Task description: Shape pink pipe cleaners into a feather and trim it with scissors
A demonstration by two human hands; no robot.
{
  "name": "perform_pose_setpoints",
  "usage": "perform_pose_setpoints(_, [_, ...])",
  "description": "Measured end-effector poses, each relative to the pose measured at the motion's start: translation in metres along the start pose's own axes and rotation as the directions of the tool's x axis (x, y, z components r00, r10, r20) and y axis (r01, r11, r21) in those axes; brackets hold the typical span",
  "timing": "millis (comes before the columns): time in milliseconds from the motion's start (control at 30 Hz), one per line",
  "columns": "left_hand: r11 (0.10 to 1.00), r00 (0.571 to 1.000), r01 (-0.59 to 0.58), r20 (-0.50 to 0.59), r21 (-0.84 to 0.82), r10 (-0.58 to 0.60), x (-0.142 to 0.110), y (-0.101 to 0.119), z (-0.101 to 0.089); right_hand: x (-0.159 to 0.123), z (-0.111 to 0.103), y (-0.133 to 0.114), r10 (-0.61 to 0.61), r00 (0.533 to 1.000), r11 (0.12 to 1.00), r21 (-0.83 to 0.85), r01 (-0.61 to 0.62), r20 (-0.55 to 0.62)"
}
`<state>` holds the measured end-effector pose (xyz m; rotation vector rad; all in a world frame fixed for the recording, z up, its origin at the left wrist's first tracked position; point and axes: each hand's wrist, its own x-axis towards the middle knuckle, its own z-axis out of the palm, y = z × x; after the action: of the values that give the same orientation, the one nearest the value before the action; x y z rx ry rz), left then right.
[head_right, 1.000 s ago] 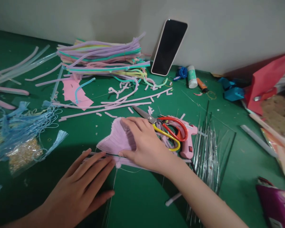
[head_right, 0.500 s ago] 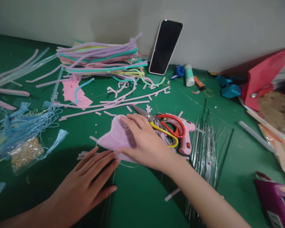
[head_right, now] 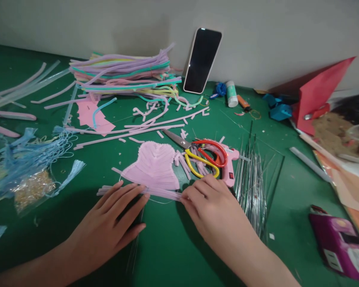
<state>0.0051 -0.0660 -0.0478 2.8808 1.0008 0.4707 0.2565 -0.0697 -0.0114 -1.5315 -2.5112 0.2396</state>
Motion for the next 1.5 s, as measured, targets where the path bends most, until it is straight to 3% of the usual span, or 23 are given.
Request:
perform_pose_setpoints(100, [1.000,1.000,0.006,0.009,-0.015,-0.006,-0.001,0.000,0.000,-0.002,0.001,-0.003,0.002,1.000,1.000,-0.019,-0.002,-0.003])
perform_pose_setpoints(200, [0.999,1.000,0.007,0.003,-0.040,-0.007,-0.002,-0.001,0.001,-0.003,0.003,0.000,0.044,0.998,0.996,0.073,-0.047,0.036])
perform_pose_setpoints(267, [0.999,1.000,0.010,0.004,-0.050,-0.010,-0.003,-0.001,0.001,-0.001,0.003,0.002,0.153,0.983,0.973,0.156,-0.167,0.102])
perform_pose_setpoints(400, [0.998,1.000,0.020,0.019,-0.055,-0.019,-0.004,-0.001,0.002,0.009,-0.005,0.002,0.318,0.896,0.885,0.243,-0.398,0.309])
perform_pose_setpoints(467, [0.998,1.000,0.017,0.027,-0.057,-0.016,-0.004,-0.001,0.002,0.015,-0.008,-0.001,0.294,0.878,0.868,0.279,-0.411,0.378])
perform_pose_setpoints(600, [0.997,1.000,0.003,0.031,-0.083,-0.001,-0.003,-0.003,0.000,0.022,-0.008,-0.005,0.237,0.883,0.857,0.341,-0.387,0.406])
perform_pose_setpoints(767, [0.991,1.000,-0.003,0.023,-0.132,0.006,-0.002,-0.005,-0.004,0.027,-0.005,-0.004,0.294,0.847,0.818,0.342,-0.462,0.442])
perform_pose_setpoints(900, [0.985,0.994,0.029,-0.095,-0.168,-0.045,0.000,-0.018,-0.012,0.028,-0.006,-0.005,0.286,0.855,0.864,0.269,-0.425,0.432])
perform_pose_setpoints(1000, [0.965,0.957,0.229,-0.153,-0.129,-0.248,0.003,-0.036,-0.016,0.031,-0.006,-0.011,0.277,0.904,0.894,0.257,-0.367,0.325])
perform_pose_setpoints(1100, [0.908,0.914,0.387,-0.065,-0.162,-0.401,0.008,-0.051,-0.014,0.040,-0.002,-0.022,0.224,0.964,0.921,0.294,-0.257,0.140])
perform_pose_setpoints(1200, [0.855,0.872,0.484,0.024,-0.184,-0.489,0.013,-0.057,-0.011,0.054,0.006,-0.035,0.152,0.987,0.945,0.286,-0.158,0.044])
perform_pose_setpoints(1500, [0.827,0.866,0.500,0.113,-0.257,-0.488,0.012,-0.059,-0.015,0.063,0.028,-0.048,0.010,0.994,0.956,0.291,-0.042,0.111])
